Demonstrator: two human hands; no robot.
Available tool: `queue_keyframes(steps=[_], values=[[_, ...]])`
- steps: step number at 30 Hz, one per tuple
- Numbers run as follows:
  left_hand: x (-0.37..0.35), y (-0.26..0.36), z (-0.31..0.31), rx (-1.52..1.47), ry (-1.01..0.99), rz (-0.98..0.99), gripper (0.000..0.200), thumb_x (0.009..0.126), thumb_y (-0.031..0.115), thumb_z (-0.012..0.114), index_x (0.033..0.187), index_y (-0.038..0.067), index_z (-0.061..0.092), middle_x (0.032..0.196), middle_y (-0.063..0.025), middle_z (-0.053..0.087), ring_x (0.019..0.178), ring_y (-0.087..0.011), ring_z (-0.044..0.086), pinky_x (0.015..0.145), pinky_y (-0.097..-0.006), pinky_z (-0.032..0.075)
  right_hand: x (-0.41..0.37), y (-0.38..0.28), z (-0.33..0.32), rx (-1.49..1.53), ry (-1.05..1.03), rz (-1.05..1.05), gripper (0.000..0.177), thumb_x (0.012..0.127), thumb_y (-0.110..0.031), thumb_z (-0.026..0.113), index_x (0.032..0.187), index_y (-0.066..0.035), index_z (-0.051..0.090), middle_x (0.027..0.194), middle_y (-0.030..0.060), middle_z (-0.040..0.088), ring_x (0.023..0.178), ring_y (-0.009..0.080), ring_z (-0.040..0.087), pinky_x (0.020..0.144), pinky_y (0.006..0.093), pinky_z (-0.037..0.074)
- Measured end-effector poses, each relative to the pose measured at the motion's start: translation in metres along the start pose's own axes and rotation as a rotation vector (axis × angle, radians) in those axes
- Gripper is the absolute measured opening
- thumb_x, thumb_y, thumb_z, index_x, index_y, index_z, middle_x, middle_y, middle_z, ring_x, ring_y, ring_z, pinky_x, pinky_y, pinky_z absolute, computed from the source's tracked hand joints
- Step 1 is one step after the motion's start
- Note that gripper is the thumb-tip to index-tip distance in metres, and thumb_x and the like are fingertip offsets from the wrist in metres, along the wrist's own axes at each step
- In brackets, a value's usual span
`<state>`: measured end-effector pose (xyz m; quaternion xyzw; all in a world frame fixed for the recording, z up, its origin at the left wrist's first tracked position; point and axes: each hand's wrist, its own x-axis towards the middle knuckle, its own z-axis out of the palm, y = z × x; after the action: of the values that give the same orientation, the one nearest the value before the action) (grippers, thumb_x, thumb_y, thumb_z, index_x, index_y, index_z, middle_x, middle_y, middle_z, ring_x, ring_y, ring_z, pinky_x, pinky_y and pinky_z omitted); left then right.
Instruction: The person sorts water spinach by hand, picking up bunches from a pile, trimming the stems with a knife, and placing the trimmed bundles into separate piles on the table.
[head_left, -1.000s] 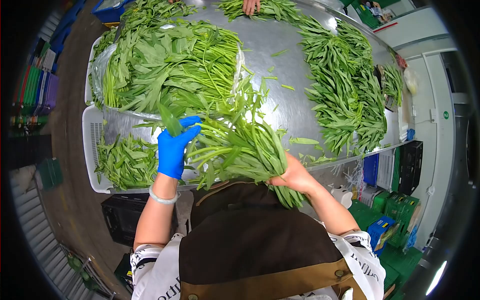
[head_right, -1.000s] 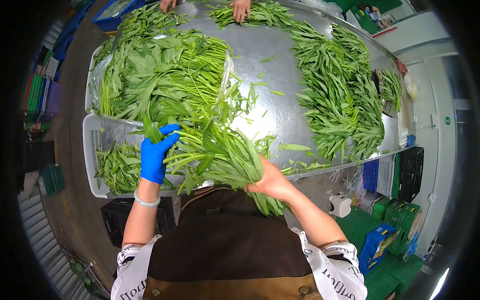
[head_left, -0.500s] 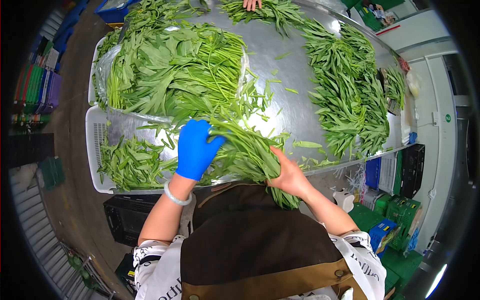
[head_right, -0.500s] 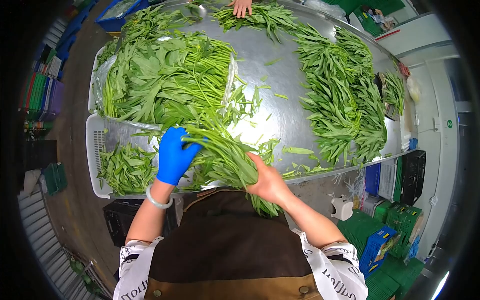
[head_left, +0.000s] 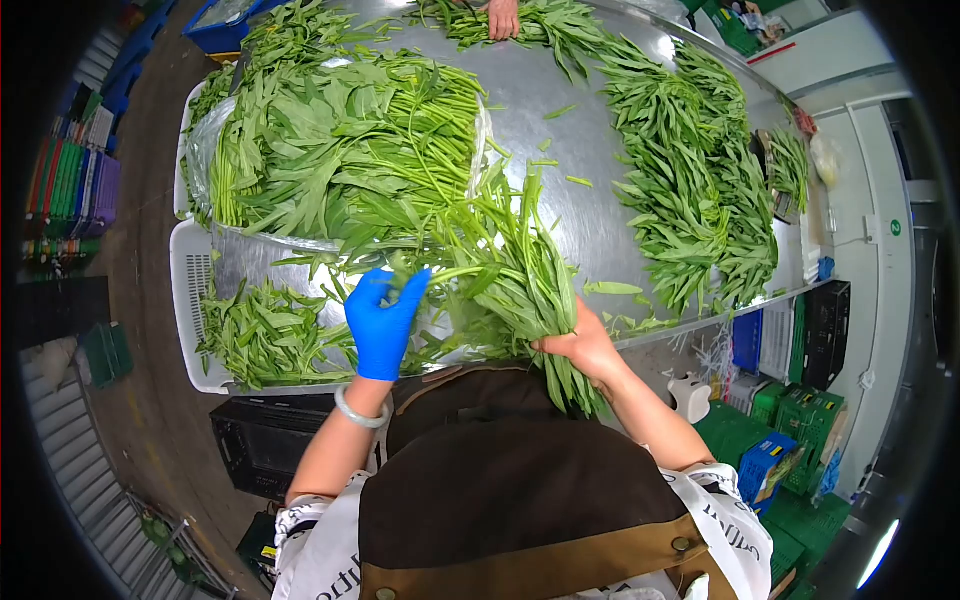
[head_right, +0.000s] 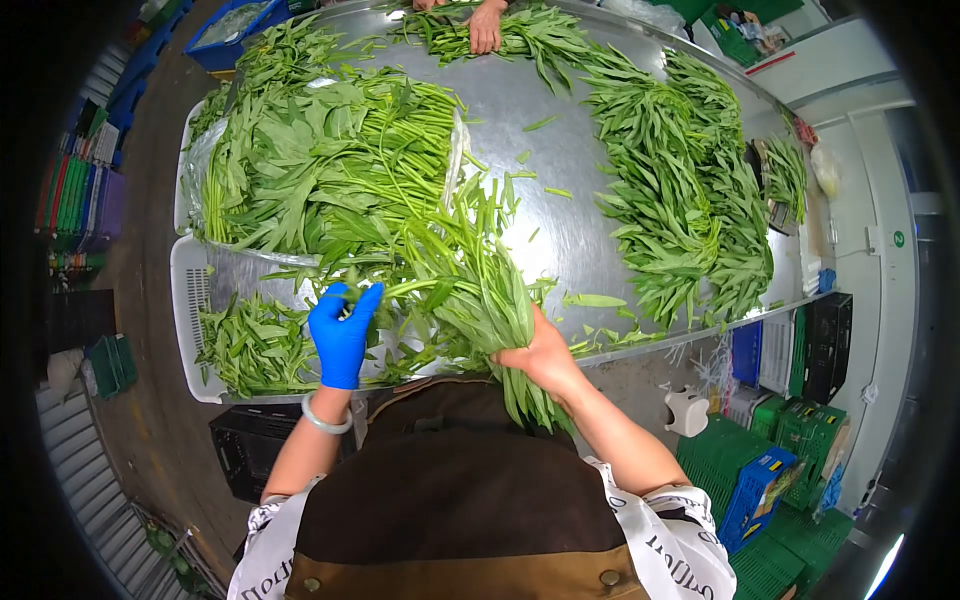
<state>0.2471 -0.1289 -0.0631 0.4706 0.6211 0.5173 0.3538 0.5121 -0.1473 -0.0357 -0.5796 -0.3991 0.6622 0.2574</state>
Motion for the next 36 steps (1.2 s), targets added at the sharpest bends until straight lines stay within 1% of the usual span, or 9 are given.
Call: queue_keyframes(steps=[5,11,16,19,21,23,26,31,36], values=[[0.007,0.01,0.011,-0.509,0.457,-0.326,0.01,0.089,0.011,0.065,0.095,0.002,0.065,0.085,0.001,0.063,0.073,-0.0072,0.054,0.069,-0.0221,0.044,0.0,0.003,0.001,0.108,0.044,0.035,0.064,0.067,0.005,0.069,0.127,0.0,0.047,0.111,0.0073,0.06,0.102,0.0155,0.055,0.09,0.0293,0.044],[-0.001,-0.022,0.046,-0.053,-0.063,0.001,0.035,0.083,0.026,0.07,0.105,-0.001,0.065,0.09,-0.0095,0.068,0.081,-0.0201,0.064,0.074,-0.0346,0.048,0.006,0.007,0.009,-0.061,0.034,-0.059,0.071,0.066,0.0,0.072,0.13,0.0,0.042,0.113,0.0093,0.06,0.105,0.0181,0.056,0.094,0.0304,0.043],[0.025,-0.017,0.04,0.552,-0.497,-0.286,0.039,0.079,0.023,0.069,0.108,-0.002,0.062,0.092,-0.0262,0.064,0.085,-0.0369,0.062,0.077,-0.0405,0.05,0.006,0.014,0.009,-0.342,0.055,-0.099,0.08,0.064,-0.008,0.076,0.134,-0.001,0.038,0.116,0.0141,0.06,0.11,0.0214,0.056,0.096,0.0297,0.042],[0.027,-0.07,0.025,0.41,-0.13,0.181,0.029,0.082,0.019,0.063,0.101,-0.003,0.063,0.087,-0.0245,0.064,0.075,-0.0364,0.062,0.069,-0.0421,0.05,0.003,0.014,-0.003,-0.291,0.031,-0.097,0.078,0.065,-0.005,0.074,0.134,-0.001,0.039,0.112,0.0112,0.061,0.105,0.0206,0.058,0.093,0.0306,0.044],[0.052,-0.099,-0.006,0.427,-0.045,0.078,0.02,0.085,0.012,0.057,0.1,-0.001,0.063,0.09,-0.0183,0.066,0.076,-0.0294,0.064,0.071,-0.0376,0.051,-0.001,0.011,-0.008,-0.106,-0.018,-0.052,0.073,0.066,-0.001,0.073,0.131,-0.001,0.042,0.11,0.0091,0.062,0.102,0.0188,0.058,0.091,0.0305,0.045],[0.076,-0.105,-0.039,-0.091,0.004,-0.123,0.017,0.088,0.007,0.053,0.1,0.003,0.063,0.092,-0.0099,0.066,0.078,-0.0204,0.063,0.072,-0.0322,0.05,-0.005,0.009,-0.013,0.019,-0.045,0.015,0.067,0.066,0.002,0.072,0.128,-0.001,0.046,0.108,0.0072,0.062,0.1,0.017,0.058,0.089,0.0302,0.046],[0.075,-0.042,-0.047,-0.165,0.028,-0.347,0.015,0.089,0.004,0.052,0.099,0.005,0.064,0.09,-0.0043,0.065,0.08,-0.0134,0.061,0.073,-0.0275,0.049,-0.007,0.007,-0.015,0.098,-0.038,0.119,0.058,0.068,0.004,0.07,0.122,-0.001,0.052,0.108,0.0062,0.062,0.098,0.0149,0.058,0.087,0.029,0.047],[0.034,-0.019,-0.012,-0.128,-0.437,-0.024,0.025,0.082,0.007,0.063,0.107,0.005,0.062,0.093,-0.0077,0.067,0.083,-0.0182,0.063,0.075,-0.0302,0.05,-0.004,0.001,-0.007,0.111,-0.043,0.139,0.056,0.067,0.005,0.07,0.12,0.0,0.053,0.108,0.0067,0.062,0.097,0.016,0.058,0.088,0.0298,0.046],[0.021,-0.008,0.016,0.509,-0.636,0.425,0.044,0.069,0.01,0.071,0.113,0.011,0.064,0.103,-0.0128,0.067,0.094,-0.031,0.063,0.08,-0.0388,0.051,-0.002,0.003,-0.003,0.043,-0.084,0.065,0.061,0.067,0.005,0.07,0.124,0.0,0.05,0.112,0.0071,0.061,0.103,0.0165,0.056,0.092,0.0303,0.043]])
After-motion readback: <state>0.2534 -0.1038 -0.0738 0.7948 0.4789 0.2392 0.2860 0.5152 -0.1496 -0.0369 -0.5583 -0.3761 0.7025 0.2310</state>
